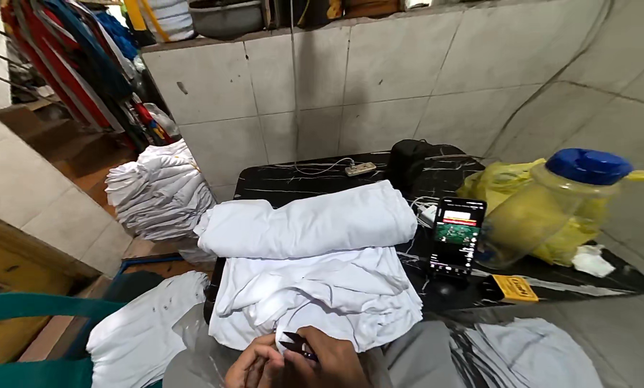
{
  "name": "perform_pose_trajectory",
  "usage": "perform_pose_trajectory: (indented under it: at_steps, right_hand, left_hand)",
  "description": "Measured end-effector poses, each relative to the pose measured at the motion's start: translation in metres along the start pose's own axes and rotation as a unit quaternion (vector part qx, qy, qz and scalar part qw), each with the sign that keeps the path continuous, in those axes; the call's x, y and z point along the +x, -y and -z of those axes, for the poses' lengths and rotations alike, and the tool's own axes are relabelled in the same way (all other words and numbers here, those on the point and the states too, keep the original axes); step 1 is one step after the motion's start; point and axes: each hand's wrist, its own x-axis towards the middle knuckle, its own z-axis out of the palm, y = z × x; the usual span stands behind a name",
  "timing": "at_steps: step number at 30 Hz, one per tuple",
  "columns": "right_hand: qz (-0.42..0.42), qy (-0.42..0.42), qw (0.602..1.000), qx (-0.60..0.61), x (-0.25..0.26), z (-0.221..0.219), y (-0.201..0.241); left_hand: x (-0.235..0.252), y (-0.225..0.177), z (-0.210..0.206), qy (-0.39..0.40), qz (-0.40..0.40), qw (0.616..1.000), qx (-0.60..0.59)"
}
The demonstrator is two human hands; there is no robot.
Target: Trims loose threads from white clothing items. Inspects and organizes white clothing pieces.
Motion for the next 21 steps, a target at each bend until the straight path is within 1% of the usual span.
perform_pose_trajectory:
  at_steps: [3, 5, 7, 8, 10, 11, 12, 15, 18, 21]
  right_hand:
    - [0.040, 0.002, 0.999, -0.027, 0.000, -0.004, -0.002]
    - [0.050, -0.003, 0.997, -0.053, -0.002, -0.007, -0.004]
    - [0.031, -0.024, 0.999, -0.038, -0.003, -0.008, -0.004]
    - [0.010, -0.037, 0.999, -0.002, -0.003, -0.008, -0.003]
    - [-0.033, -0.053, 0.992, 0.105, -0.005, -0.010, -0.003]
    - [-0.039, -0.049, 0.987, 0.145, -0.005, -0.012, -0.004]
    - [-0.038, -0.036, 0.986, 0.160, -0.006, -0.015, -0.005]
    - [-0.022, -0.007, 0.984, 0.174, -0.008, -0.021, -0.001]
    - [-0.012, -0.014, 0.984, 0.177, -0.012, -0.030, 0.005]
    - [-0.021, -0.036, 0.985, 0.170, -0.014, -0.036, 0.002]
  left_hand:
    - [0.001, 0.004, 0.007, 0.033, -0.004, 0.999, 0.016]
    - [0.002, 0.005, 0.011, 0.056, 0.000, 0.998, 0.018]
    - [0.003, 0.006, 0.013, 0.065, 0.001, 0.998, 0.012]
    - [0.003, 0.007, 0.013, 0.063, -0.002, 0.998, 0.010]
    - [0.004, 0.009, 0.012, 0.034, -0.005, 0.999, -0.003]
    - [0.004, 0.008, 0.010, 0.016, -0.004, 1.000, -0.013]
    - [0.004, 0.006, 0.007, 0.001, 0.000, 1.000, -0.022]
    - [0.003, 0.002, -0.002, -0.040, 0.007, 0.999, -0.024]
    - [0.006, -0.003, -0.004, -0.085, -0.014, 0.996, 0.007]
    - [0.009, -0.012, 0.004, -0.093, -0.011, 0.995, 0.023]
